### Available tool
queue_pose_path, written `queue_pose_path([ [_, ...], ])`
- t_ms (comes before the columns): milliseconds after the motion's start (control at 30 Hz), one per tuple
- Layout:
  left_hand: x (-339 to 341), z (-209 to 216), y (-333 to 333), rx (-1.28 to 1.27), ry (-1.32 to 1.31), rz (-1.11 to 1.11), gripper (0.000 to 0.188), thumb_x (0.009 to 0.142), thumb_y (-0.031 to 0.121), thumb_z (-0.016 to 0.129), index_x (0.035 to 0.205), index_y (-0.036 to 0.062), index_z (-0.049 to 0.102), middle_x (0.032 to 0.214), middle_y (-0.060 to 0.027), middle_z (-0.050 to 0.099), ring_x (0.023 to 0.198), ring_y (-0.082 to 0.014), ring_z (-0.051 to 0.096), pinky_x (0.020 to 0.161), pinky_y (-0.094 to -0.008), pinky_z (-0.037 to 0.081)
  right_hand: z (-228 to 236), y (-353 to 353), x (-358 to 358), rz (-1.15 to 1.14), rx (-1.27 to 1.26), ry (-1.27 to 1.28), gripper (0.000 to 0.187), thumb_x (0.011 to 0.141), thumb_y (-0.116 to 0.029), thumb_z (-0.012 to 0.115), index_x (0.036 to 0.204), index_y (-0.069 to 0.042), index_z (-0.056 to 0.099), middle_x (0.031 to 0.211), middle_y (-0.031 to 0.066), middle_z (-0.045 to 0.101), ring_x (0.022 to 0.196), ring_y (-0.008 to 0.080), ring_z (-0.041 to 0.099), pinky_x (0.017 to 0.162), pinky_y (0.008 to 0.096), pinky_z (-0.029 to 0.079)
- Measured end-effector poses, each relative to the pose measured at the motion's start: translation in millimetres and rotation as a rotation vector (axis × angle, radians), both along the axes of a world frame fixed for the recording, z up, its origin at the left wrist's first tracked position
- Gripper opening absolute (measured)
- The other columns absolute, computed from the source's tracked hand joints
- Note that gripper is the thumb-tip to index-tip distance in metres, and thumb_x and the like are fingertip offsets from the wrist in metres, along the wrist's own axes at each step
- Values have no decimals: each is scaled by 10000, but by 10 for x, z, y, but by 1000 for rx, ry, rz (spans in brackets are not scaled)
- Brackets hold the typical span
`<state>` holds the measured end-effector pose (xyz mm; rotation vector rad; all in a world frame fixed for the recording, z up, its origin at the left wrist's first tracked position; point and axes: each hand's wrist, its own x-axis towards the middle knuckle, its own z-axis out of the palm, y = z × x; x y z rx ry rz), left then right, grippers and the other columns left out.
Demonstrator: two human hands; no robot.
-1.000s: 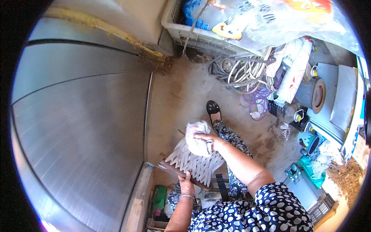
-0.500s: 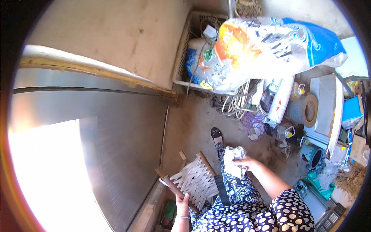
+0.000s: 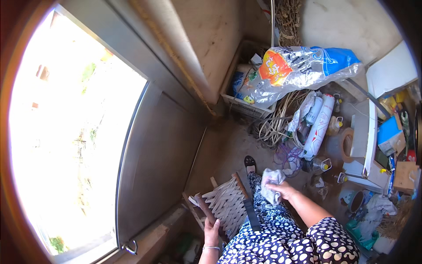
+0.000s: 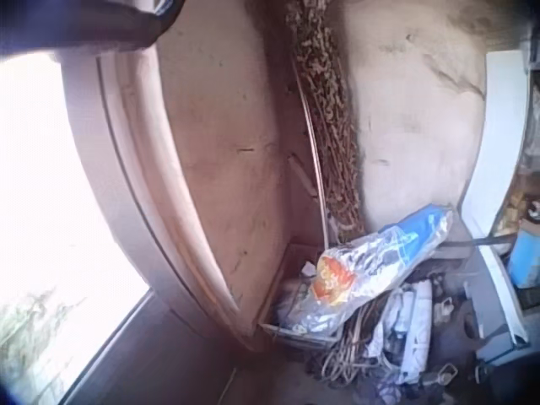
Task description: The person sits on the floor and wipes a large metal door with a cloth. They clean the surface in circular and vertical motions, covering the lower and middle sections of the door.
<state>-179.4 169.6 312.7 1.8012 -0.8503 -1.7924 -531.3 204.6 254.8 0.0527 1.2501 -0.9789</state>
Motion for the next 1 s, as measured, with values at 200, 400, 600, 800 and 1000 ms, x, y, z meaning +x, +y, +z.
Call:
queue_pose_path([
  [200,349,378,520,-121,168,-27,792,850,49,616,1462,91,116,1278,-121,440,1083,-174,484,921,-298,404,578,97,1226,346,-370,3,357,793,-169,726,1108,-70,590,1001,1,617,939,108,580,865,275,463],
  [400,802,462,941,-213,473,-5,702,838,140,662,1414,51,271,1319,-92,435,1187,-184,436,1006,-314,339,1330,44,2456,715,-635,451,473,745,-223,769,1127,-36,561,1093,69,610,1050,155,562,929,301,434],
  [600,1198,540,1200,-106,545,69,869,747,405,757,1398,40,311,1363,-59,402,1252,-195,383,1057,-338,277,1561,58,3198,1088,-1250,1105,749,648,-139,744,1289,-79,361,1161,159,473,1044,348,515,871,407,443],
  [800,1213,727,1494,-118,601,505,684,799,230,727,1365,70,379,1335,-34,446,1238,-184,415,1053,-334,294,1554,206,3460,1361,-1437,991,753,679,-111,695,1326,-66,311,1144,189,465,1088,364,466,940,446,387],
  [1000,1232,723,1663,-107,576,839,500,809,103,681,1265,49,482,1210,-45,545,1123,-200,515,980,-338,384,1898,-504,3922,1524,-1602,752,714,717,-292,748,1292,-26,420,1299,218,441,1222,385,403,996,472,342],
])
